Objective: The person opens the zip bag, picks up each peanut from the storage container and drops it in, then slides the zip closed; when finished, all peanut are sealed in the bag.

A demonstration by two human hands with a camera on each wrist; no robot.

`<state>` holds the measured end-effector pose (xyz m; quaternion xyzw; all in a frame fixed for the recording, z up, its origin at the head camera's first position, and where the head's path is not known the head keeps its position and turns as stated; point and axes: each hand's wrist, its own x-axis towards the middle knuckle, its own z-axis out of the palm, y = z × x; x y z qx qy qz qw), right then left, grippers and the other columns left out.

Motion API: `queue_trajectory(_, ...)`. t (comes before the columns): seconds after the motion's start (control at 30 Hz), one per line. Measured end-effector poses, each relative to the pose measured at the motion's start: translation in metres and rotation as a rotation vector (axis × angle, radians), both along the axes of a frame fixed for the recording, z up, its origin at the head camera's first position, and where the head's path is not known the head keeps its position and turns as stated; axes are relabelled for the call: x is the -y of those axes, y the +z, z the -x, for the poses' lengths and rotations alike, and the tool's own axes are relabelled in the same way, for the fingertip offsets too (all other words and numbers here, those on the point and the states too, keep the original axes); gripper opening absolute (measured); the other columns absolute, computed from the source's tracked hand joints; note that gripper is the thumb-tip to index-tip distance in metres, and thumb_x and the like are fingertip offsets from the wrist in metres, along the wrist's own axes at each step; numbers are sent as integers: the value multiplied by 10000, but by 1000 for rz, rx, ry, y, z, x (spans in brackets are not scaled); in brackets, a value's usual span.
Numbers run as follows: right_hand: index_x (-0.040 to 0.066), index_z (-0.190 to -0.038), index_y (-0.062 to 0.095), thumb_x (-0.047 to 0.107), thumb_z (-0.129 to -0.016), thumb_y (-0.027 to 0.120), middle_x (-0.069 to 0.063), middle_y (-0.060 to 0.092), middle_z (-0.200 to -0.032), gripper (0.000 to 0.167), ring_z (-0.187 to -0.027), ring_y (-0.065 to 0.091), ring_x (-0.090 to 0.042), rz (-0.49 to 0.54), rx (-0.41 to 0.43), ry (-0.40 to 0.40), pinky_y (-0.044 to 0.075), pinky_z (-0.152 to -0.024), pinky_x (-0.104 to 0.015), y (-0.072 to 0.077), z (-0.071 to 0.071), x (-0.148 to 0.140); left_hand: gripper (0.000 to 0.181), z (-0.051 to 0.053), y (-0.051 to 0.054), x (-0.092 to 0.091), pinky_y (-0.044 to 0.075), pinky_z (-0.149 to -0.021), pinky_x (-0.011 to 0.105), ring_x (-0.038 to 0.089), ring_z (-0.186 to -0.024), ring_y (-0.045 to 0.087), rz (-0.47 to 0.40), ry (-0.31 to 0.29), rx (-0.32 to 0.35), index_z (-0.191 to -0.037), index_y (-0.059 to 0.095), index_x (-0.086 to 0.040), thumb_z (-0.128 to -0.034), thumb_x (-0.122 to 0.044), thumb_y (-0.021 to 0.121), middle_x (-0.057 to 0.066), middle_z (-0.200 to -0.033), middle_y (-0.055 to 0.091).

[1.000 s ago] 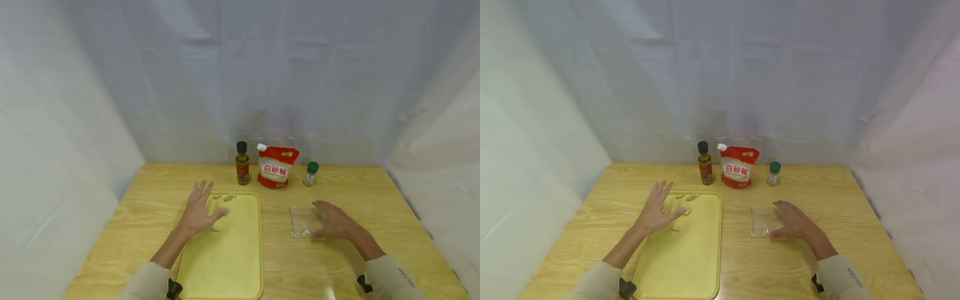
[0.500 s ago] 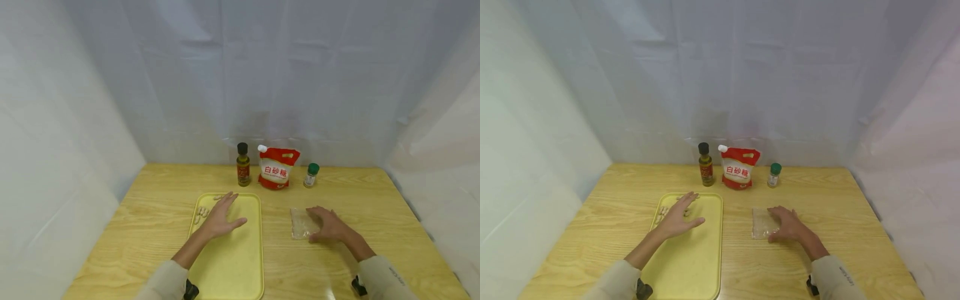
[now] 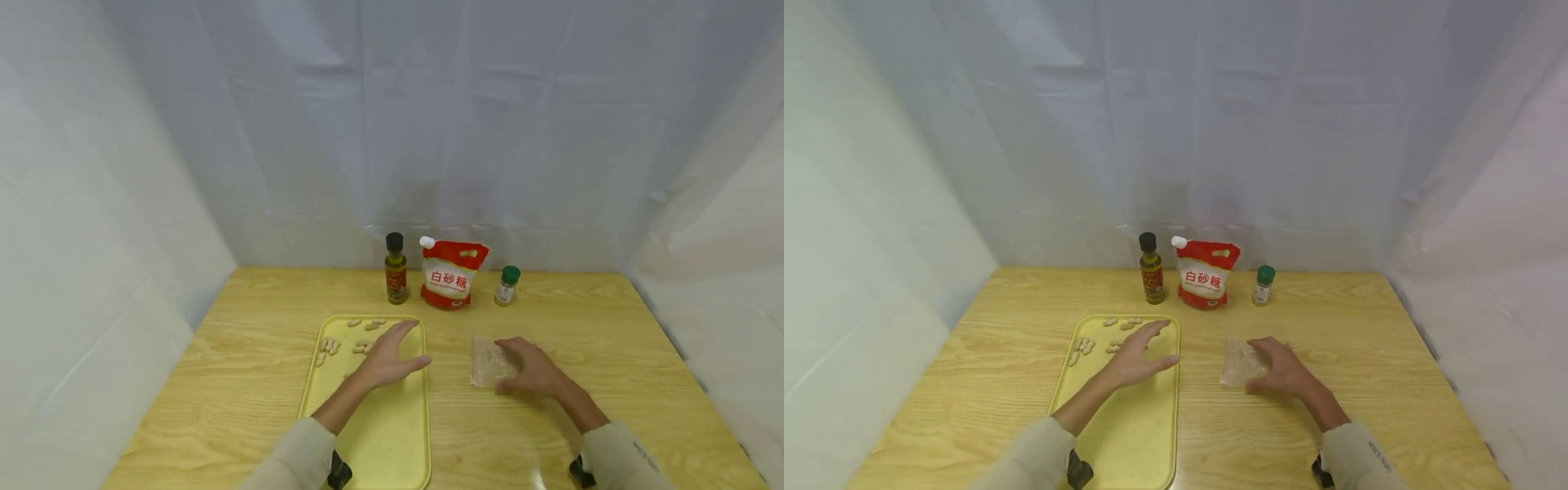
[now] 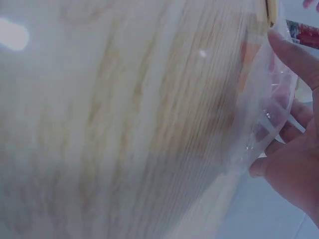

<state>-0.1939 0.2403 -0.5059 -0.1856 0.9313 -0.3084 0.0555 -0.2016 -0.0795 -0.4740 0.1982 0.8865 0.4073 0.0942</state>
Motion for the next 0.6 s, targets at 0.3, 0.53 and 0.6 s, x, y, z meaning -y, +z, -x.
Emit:
queue_trajectory(0.3, 17, -1320, 499, 343, -680, 844, -218, 544, -1296, 797, -1204, 490, -441, 138, 26, -20, 386, -990, -608, -1, -8, 6, 513, 6, -7, -27, 508, -911, 448, 347, -1157, 570, -180, -4, 80, -1336, 484, 9, -924, -266, 620, 194, -1286, 575)
queue_trajectory(0.53, 42, -1317, 509, 343, -697, 836, -202, 544, -1313, 763, -1222, 482, -431, 188, 25, -30, 381, -991, -611, 0, -11, 12, 277, 8, -13, -51, 544, -742, 292, 271, -941, 659, -316, 59, 214, -1105, 629, 61, -919, -145, 623, 176, -1021, 685)
queue_trajectory(0.6, 63, -1319, 512, 362, -699, 831, -186, 540, -1329, 759, -1243, 469, -424, 196, 30, -37, 374, -1000, -609, 0, -11, 14, 239, 9, -13, -56, 551, -733, 312, 287, -914, 666, -344, 84, 253, -1067, 644, 55, -916, -129, 625, 182, -986, 690)
